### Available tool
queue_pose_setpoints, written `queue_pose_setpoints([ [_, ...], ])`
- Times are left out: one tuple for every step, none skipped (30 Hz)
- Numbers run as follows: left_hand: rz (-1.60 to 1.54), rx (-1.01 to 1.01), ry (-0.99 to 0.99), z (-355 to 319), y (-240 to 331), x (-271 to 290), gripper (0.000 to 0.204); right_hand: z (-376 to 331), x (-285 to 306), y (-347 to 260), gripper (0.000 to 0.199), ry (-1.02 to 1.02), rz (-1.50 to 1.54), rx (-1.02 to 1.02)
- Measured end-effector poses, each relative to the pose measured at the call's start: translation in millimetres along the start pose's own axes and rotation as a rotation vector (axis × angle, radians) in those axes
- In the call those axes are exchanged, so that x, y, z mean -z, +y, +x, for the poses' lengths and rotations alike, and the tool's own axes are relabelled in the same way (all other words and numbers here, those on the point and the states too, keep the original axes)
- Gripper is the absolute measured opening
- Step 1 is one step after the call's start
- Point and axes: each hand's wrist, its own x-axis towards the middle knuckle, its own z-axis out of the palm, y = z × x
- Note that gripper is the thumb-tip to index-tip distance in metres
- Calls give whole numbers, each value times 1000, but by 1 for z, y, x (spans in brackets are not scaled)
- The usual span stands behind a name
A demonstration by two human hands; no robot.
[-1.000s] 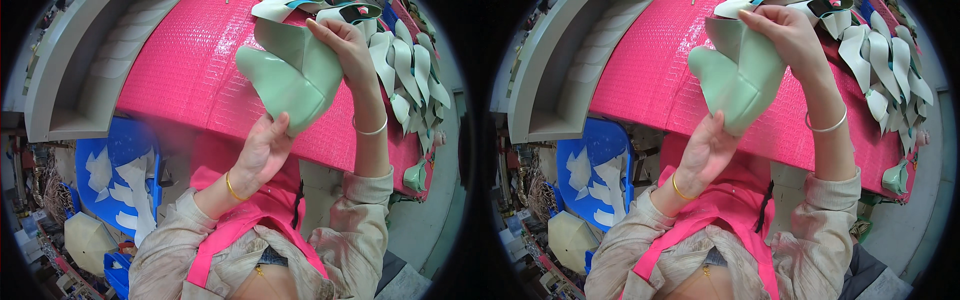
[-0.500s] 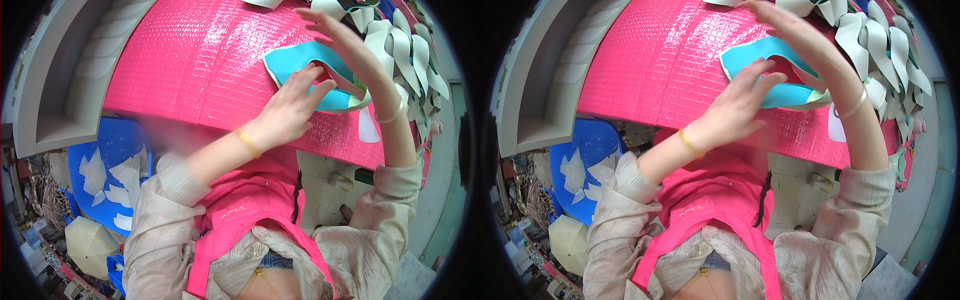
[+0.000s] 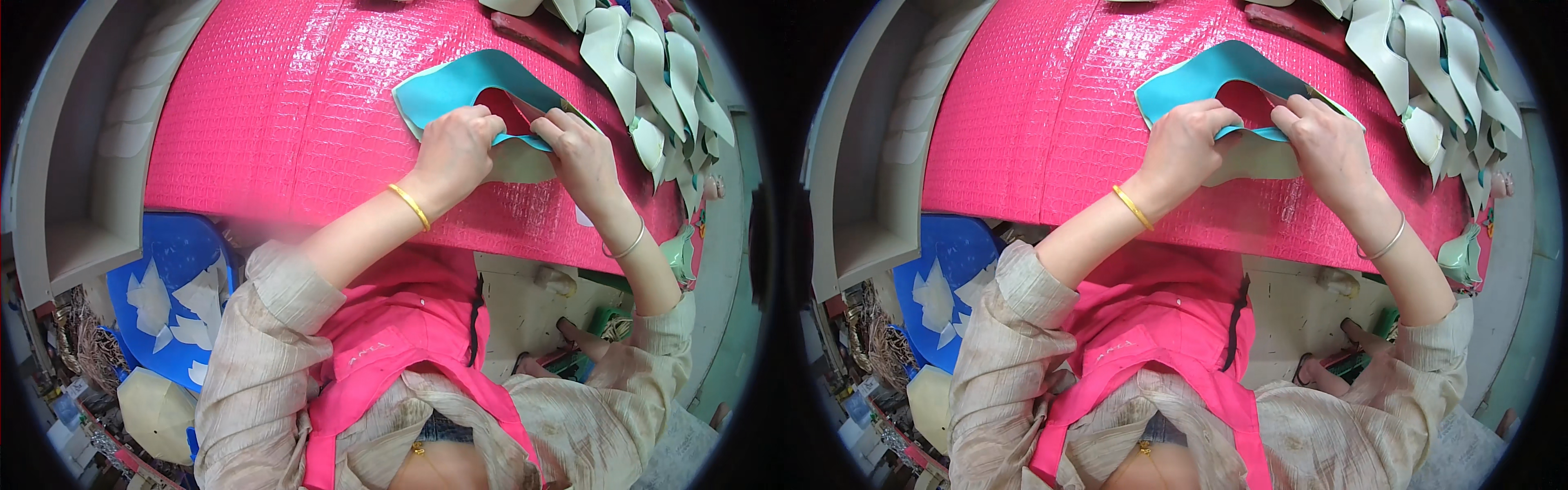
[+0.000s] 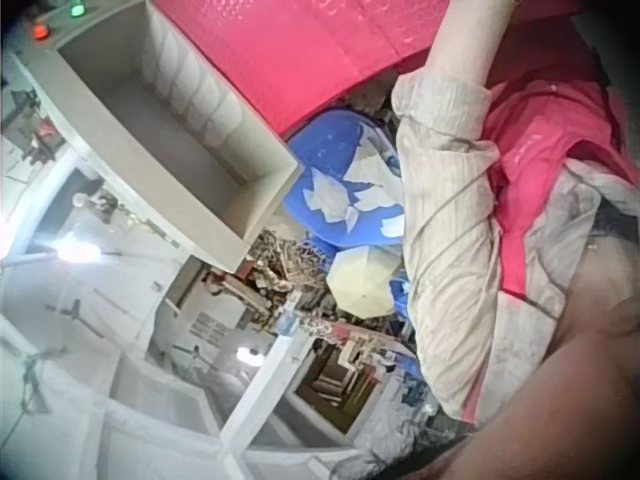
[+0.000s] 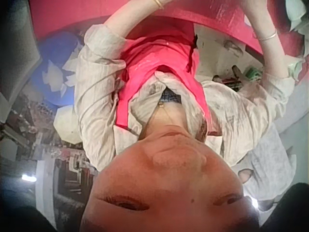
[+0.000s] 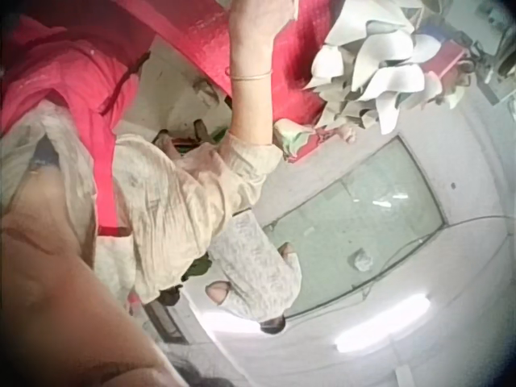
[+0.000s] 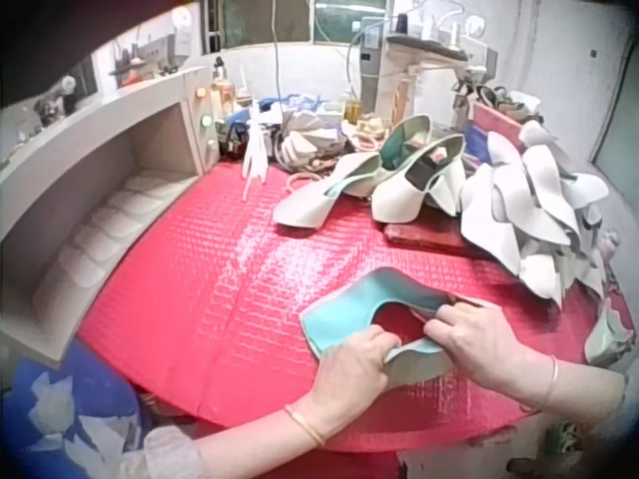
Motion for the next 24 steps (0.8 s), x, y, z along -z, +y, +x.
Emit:
queue_pose_setpoints([
  [34, -7, -28, 2, -1, 1, 9, -1, -3, 1, 10, 0, 1, 7],
  [67, -13, -57, 4, -2, 1, 9, -1, -6, 3, 9, 0, 2, 14],
  [98, -28, -84, 7, 0, 3, 9, -2, -7, 5, 9, 2, -4, 17],
  [156, -76, -96, 11, 1, 7, 9, -3, -7, 7, 9, 26, 1, 26],
  [215, -123, -107, 15, 3, 13, 9, -2, -6, 9, 8, 51, 6, 36],
  [265, -169, -120, 21, 5, 18, 10, -2, -6, 11, 8, 68, 11, 44],
  [304, -231, -97, 27, 6, 26, 10, 2, -7, 12, 9, 141, 43, 46],
  [343, -292, -74, 35, 8, 36, 10, 7, -7, 12, 9, 214, 76, 48],
  [386, -353, -48, 41, 9, 46, 10, 12, -8, 11, 10, 291, 109, 52],
  [469, -458, 2, 47, 11, 52, 10, 15, -8, 14, 13, 353, 76, 68],
  [553, -564, 52, 53, 12, 56, 9, 21, -6, 17, 14, 460, 38, 99],
  [637, -665, 99, 55, 12, 61, 8, 27, -3, 19, 15, 565, 5, 132],
  [765, -819, 229, 57, 15, 67, 5, 33, -3, 20, 17, 672, -28, 164],
  [802, -922, 248, 59, 12, 72, 6, 35, -6, 23, 20, 699, -98, 150],
  [825, -1026, 265, 58, 8, 76, 6, 30, -10, 15, 20, 651, -62, 129],
  [819, -1036, 156, 49, 2, 78, 6, 24, -16, 2, 20, 608, -28, 113],
  [811, -1045, 48, 32, -7, 76, 7, 14, -24, -12, 20, 566, 6, 98],
  [798, -1053, -58, 14, -18, 69, 8, 2, -36, -25, 18, 537, 30, 135],
  [806, -1092, 32, -10, -19, 62, 11, -12, -42, -39, 17, 514, 55, 175],
  [711, -1031, -119, -36, -17, 58, 14, -25, -43, -55, 15, 474, 81, 163],
  [732, -945, -136, -59, -16, 50, 13, -35, -42, -68, 13, 435, 111, 153],
  [725, -830, -126, -75, -12, 46, 12, -42, -45, -74, 13, 358, 132, 140],
  [731, -736, -141, -84, -8, 46, 13, -48, -48, -77, 13, 281, 153, 126],
  [739, -665, -60, -91, -4, 39, 12, -52, -49, -79, 13, 199, 167, 111],
])
